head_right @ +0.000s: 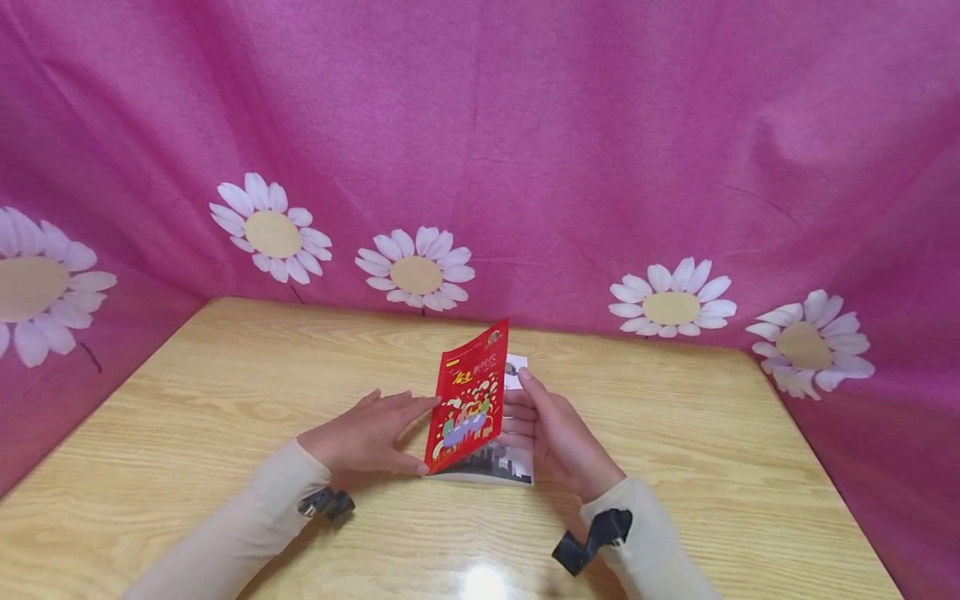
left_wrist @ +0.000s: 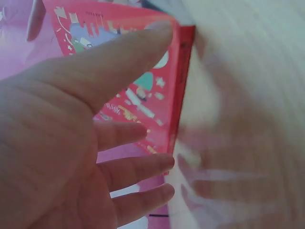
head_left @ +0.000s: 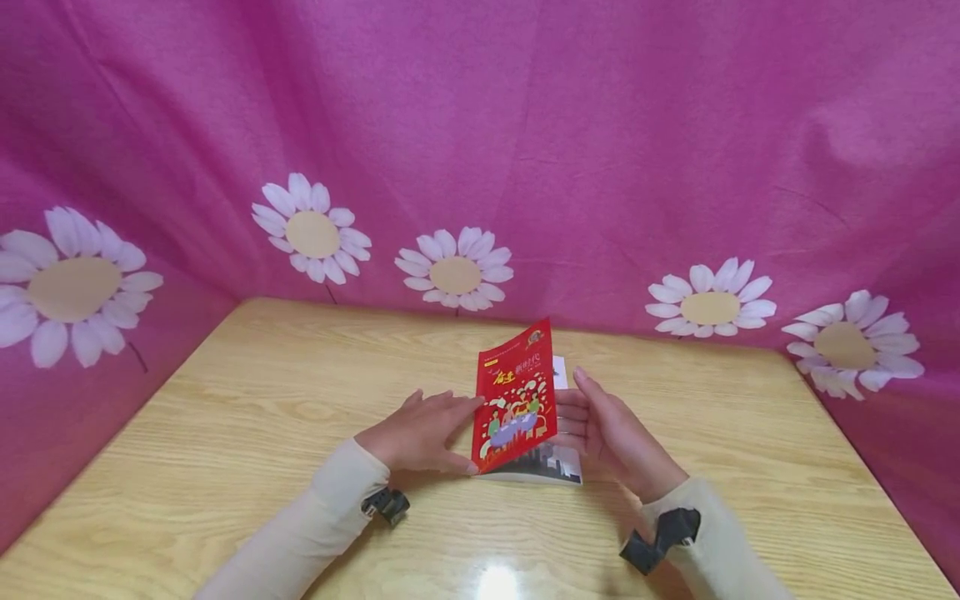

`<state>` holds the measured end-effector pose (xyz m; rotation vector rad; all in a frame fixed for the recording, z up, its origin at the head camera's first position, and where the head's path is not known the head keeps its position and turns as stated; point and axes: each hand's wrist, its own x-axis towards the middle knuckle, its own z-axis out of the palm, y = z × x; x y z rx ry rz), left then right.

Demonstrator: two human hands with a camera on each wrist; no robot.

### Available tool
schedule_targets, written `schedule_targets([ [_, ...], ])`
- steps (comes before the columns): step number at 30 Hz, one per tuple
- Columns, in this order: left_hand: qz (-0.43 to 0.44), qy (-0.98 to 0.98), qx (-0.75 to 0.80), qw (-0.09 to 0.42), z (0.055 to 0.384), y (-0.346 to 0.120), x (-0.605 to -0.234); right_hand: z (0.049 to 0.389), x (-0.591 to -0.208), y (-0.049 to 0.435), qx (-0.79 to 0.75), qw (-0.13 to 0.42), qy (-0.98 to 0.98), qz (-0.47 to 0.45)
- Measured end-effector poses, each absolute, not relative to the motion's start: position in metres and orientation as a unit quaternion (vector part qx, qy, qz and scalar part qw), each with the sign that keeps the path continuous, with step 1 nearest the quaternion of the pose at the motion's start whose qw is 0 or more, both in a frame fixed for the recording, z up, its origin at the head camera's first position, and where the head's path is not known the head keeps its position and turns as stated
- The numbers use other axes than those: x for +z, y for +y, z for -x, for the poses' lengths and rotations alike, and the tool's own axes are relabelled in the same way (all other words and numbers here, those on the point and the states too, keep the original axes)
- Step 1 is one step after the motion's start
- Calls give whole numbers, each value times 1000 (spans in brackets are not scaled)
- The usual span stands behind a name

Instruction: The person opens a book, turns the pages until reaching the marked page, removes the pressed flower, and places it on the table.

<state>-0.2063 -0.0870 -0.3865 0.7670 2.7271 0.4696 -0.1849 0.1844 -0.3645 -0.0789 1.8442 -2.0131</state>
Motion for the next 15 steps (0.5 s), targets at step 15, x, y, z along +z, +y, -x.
schedule_targets([
  [15,-222,951,201,78,213,-116,-357,167,-369,153,-579,187,762,220],
])
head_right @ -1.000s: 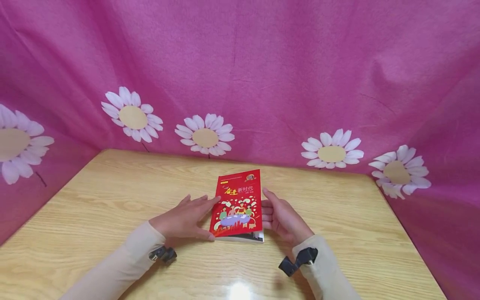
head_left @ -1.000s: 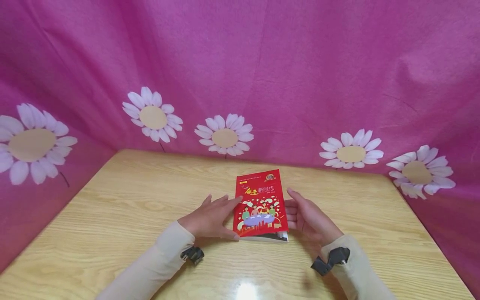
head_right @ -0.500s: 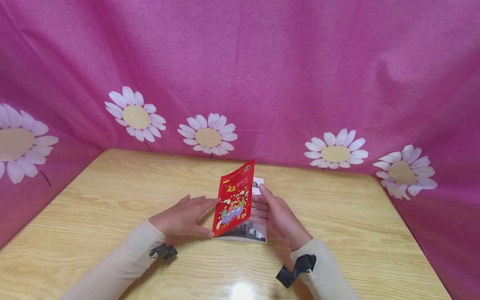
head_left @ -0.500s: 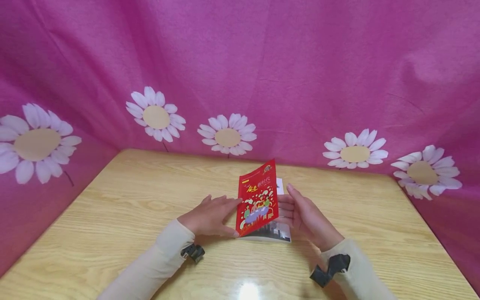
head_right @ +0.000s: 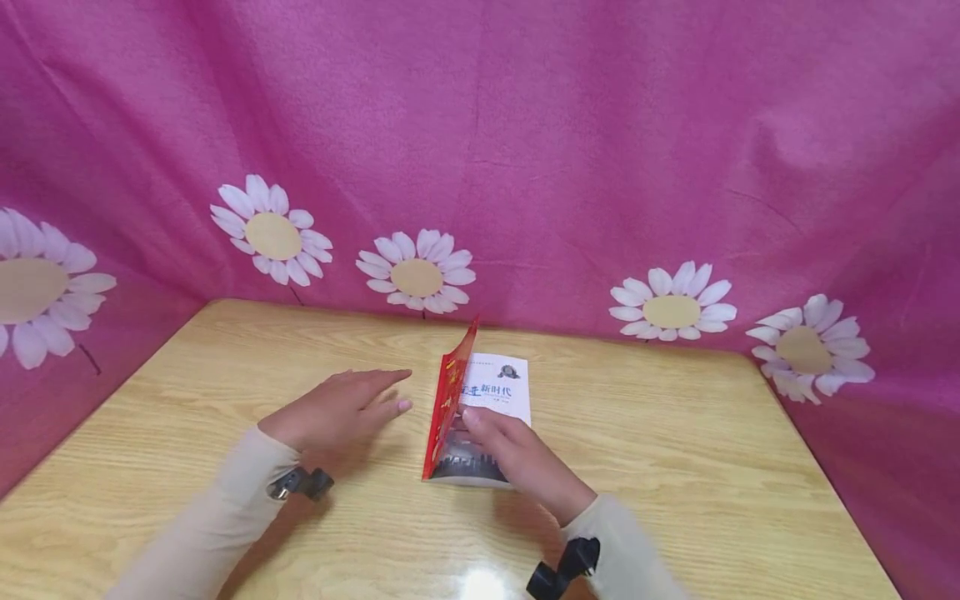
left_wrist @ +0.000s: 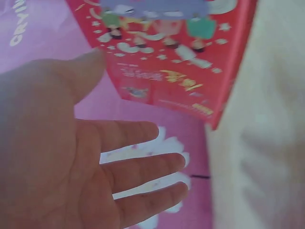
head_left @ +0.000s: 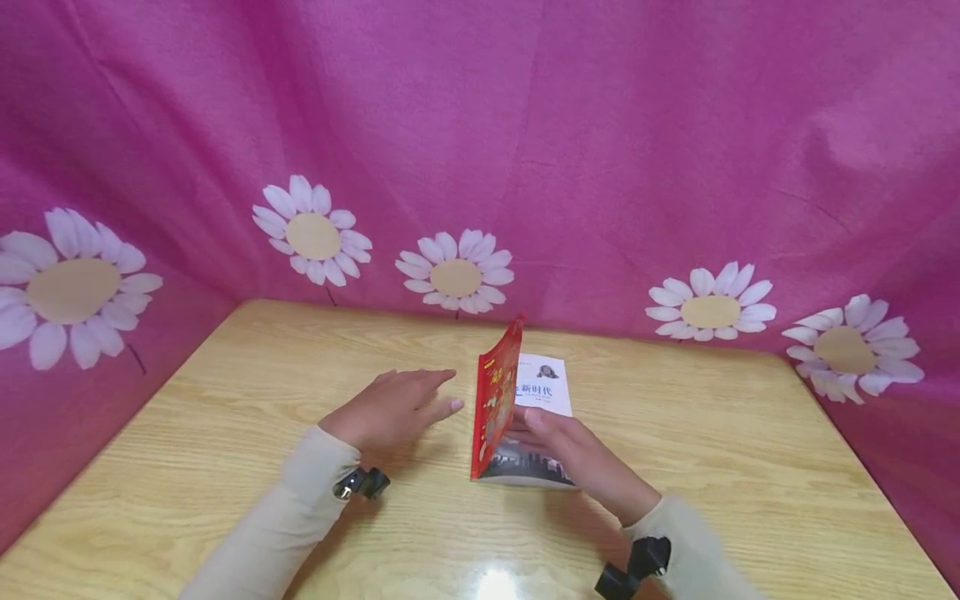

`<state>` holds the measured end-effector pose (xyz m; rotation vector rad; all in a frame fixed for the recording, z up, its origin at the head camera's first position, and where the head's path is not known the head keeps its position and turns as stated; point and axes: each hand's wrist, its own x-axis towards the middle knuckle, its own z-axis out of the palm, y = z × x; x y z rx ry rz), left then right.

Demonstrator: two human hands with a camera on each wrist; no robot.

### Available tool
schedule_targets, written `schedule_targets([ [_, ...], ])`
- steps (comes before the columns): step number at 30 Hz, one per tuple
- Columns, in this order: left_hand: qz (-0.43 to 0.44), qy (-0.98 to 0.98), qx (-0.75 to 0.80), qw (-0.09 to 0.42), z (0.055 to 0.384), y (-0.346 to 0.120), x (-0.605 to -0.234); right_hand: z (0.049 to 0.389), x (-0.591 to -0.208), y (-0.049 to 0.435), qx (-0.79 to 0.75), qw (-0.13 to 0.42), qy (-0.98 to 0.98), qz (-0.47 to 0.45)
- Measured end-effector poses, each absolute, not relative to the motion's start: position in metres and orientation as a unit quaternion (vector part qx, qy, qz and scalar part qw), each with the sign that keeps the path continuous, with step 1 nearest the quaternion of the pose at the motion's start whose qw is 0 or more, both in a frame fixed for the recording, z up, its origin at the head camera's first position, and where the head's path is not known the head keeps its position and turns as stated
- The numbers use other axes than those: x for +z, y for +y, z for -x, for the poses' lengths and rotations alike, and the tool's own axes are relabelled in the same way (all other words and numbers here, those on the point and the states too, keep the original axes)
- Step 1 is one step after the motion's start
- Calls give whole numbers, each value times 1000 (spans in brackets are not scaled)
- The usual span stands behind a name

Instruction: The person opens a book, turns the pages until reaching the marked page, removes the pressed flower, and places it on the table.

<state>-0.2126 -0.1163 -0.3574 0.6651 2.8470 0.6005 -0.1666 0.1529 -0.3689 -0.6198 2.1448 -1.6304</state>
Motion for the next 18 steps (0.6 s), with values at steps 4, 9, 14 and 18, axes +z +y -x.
schedule_targets([
  [4,-211,949,227,48,211,-126,-344,163,-374,141,-543,161,793,225],
  [9,-216,949,231,-9,209,-139,-329,158,-380,127,-512,141,811,245],
  [14,-219,943,245,-40,205,-147,-319,156,-385,119,-476,139,826,267],
  [18,-232,943,235,-42,204,-148,-316,155,-389,113,-444,134,839,285],
])
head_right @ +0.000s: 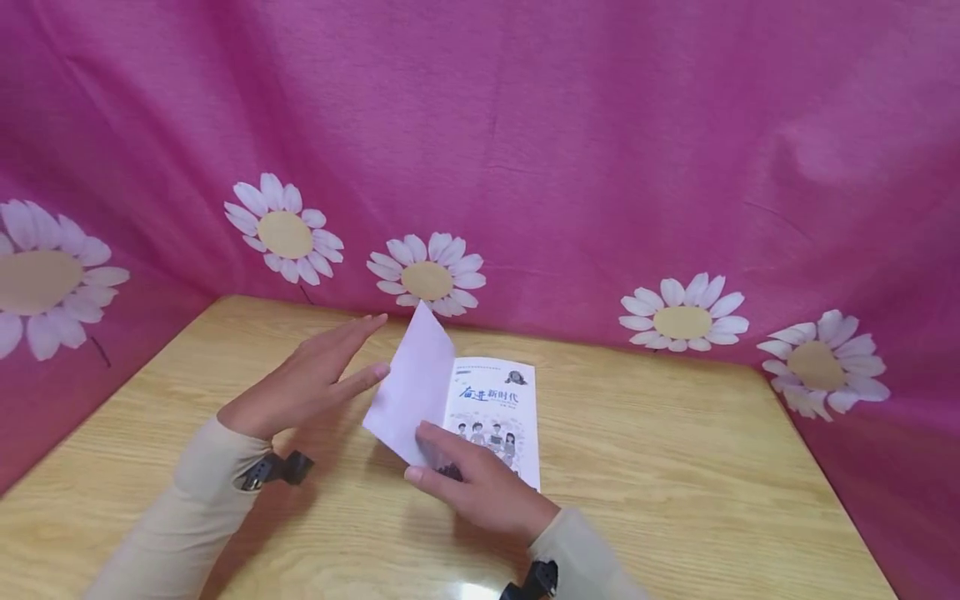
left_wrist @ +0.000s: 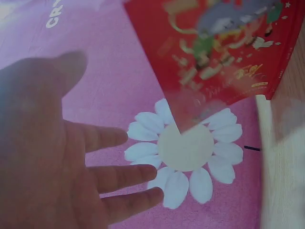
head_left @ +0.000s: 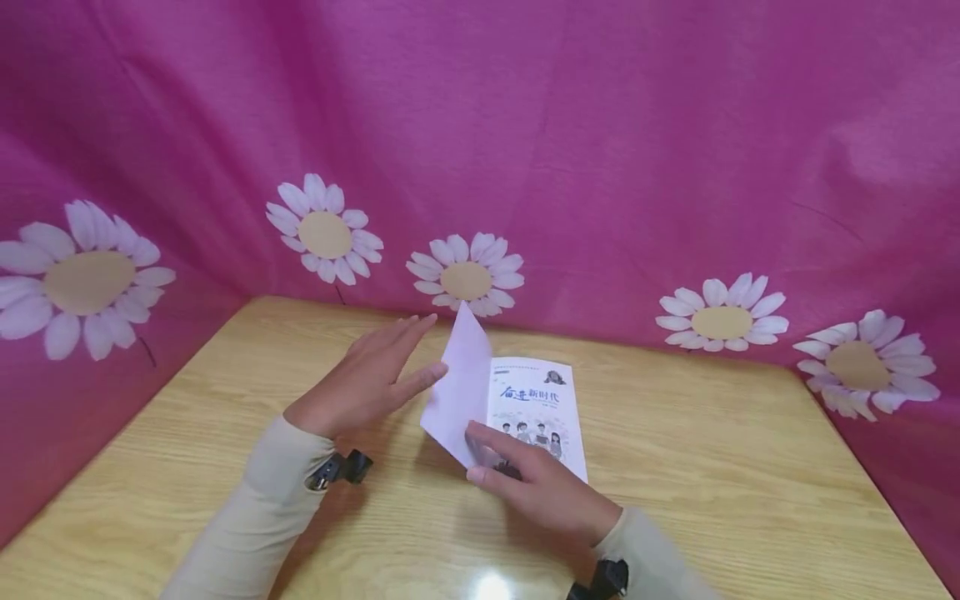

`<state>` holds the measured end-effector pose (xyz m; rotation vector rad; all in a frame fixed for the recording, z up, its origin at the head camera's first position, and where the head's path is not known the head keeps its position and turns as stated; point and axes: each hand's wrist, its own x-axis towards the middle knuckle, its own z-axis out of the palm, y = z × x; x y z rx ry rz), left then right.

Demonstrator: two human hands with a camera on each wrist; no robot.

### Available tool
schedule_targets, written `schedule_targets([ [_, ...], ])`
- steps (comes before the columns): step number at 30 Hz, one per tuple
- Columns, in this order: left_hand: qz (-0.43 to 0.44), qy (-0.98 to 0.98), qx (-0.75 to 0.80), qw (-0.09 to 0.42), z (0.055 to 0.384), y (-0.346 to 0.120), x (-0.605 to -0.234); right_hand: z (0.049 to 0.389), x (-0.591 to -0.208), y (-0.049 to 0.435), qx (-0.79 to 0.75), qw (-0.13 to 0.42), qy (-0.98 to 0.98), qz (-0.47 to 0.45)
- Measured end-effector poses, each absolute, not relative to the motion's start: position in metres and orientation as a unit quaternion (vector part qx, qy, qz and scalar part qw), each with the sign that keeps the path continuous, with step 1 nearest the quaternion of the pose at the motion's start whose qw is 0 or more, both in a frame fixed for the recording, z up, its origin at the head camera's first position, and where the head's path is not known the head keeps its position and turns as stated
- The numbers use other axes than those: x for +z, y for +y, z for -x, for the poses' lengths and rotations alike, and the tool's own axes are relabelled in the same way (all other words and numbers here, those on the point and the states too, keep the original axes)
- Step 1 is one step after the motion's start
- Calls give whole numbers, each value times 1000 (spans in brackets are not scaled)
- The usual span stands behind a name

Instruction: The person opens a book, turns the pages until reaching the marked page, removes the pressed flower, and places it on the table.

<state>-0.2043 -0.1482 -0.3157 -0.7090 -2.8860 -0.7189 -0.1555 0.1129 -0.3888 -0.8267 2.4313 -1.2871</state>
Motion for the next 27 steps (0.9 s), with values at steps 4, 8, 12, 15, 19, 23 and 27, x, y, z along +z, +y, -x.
schedule_targets([
  [4,251,-945,-207,40,206,-147,-317,154,-390,106,-418,147,843,304],
  [8,269,-947,-174,33,208,-146,-323,152,-390,101,-387,158,849,322],
  [12,276,-946,-172,-10,210,-144,-330,150,-390,96,-346,152,859,346],
  [15,271,-946,-172,-52,210,-140,-336,148,-391,94,-328,147,863,355],
  [19,254,-950,-152,-101,213,-136,-345,147,-390,91,-310,142,869,357],
  [23,237,-950,-149,-135,217,-136,-355,148,-390,90,-307,145,871,354],
  [27,226,-951,-150,-148,219,-137,-364,152,-388,95,-325,151,870,339],
])
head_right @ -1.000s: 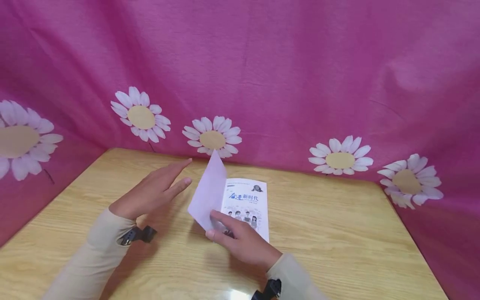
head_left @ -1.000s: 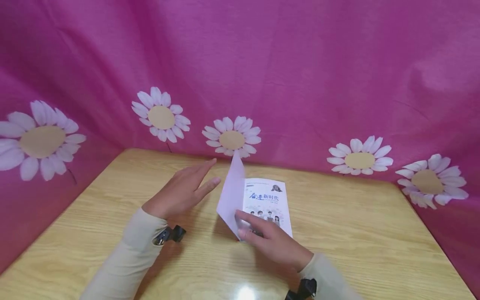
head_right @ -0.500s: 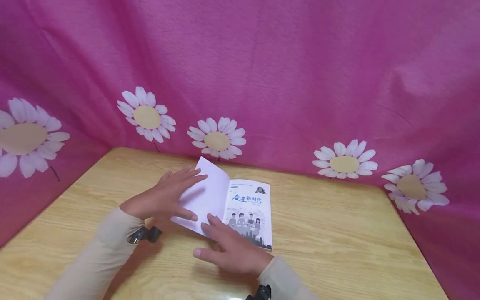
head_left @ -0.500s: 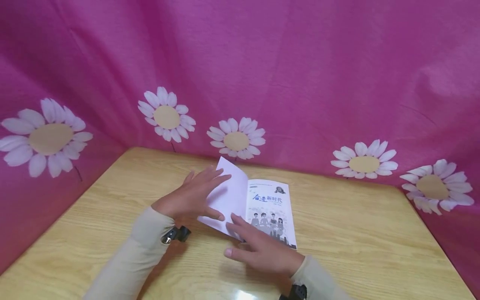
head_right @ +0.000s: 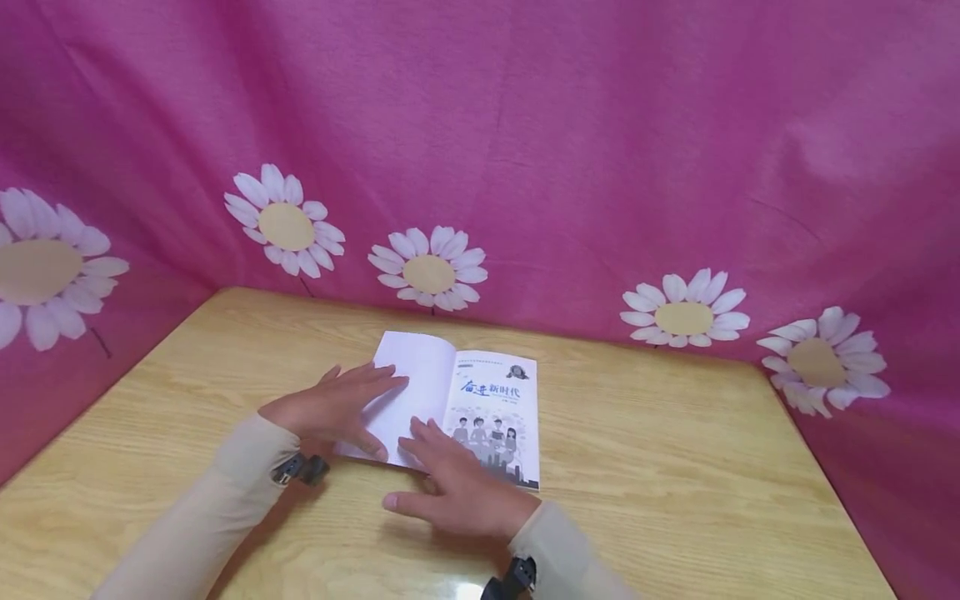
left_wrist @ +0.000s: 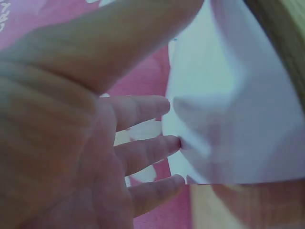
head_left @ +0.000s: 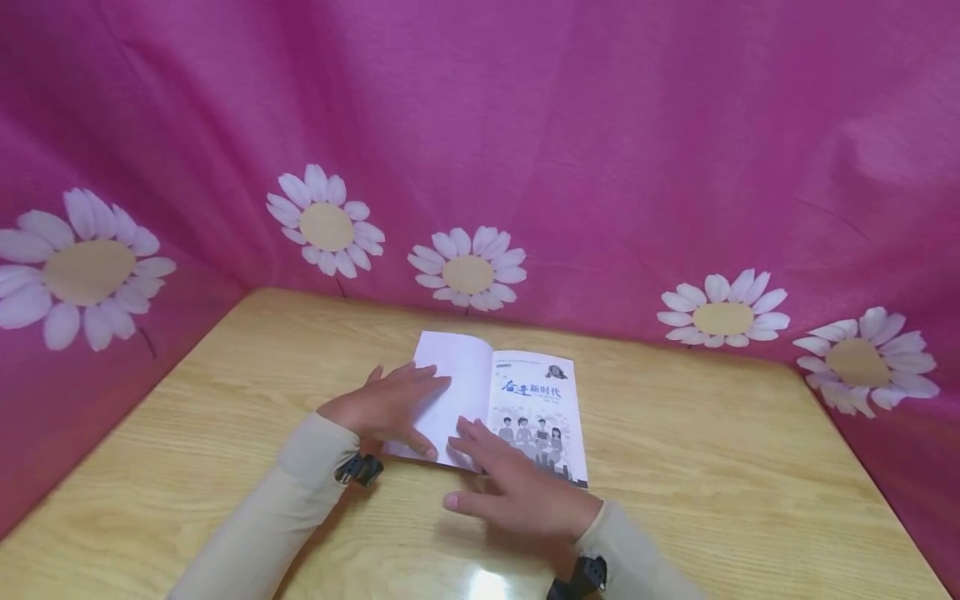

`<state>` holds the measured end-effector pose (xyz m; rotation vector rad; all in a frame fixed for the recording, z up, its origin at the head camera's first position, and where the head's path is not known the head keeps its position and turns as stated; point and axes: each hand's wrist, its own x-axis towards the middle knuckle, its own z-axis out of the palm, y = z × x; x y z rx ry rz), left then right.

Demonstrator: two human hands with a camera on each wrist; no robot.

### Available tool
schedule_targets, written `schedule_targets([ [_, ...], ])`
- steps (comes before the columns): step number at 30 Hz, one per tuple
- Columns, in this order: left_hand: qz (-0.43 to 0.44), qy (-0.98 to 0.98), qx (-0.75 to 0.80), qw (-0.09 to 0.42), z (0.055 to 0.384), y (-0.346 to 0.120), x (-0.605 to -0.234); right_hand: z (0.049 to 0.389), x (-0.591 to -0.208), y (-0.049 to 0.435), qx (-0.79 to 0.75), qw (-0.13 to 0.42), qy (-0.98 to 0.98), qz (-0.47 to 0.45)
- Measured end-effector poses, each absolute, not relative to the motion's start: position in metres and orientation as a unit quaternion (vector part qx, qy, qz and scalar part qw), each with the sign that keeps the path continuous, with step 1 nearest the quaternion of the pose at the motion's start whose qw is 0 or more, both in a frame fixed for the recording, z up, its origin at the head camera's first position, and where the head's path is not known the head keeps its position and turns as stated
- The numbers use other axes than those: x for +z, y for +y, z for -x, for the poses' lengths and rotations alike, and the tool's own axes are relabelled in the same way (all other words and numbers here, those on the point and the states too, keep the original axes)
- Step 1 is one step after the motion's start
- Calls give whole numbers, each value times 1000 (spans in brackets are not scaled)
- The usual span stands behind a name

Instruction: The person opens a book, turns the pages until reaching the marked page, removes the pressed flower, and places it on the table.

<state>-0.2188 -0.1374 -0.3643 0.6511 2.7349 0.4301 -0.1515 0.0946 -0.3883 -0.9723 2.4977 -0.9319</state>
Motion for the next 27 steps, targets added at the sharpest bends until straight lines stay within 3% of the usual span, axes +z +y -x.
schedule_targets([
  [13,-231,943,164,178,224,-133,-386,188,-386,152,-348,97,901,240],
  [20,-245,937,177,177,225,-124,-394,199,-396,192,-354,106,909,191],
  [27,-257,933,185,172,223,-112,-396,198,-400,216,-333,122,914,198],
])
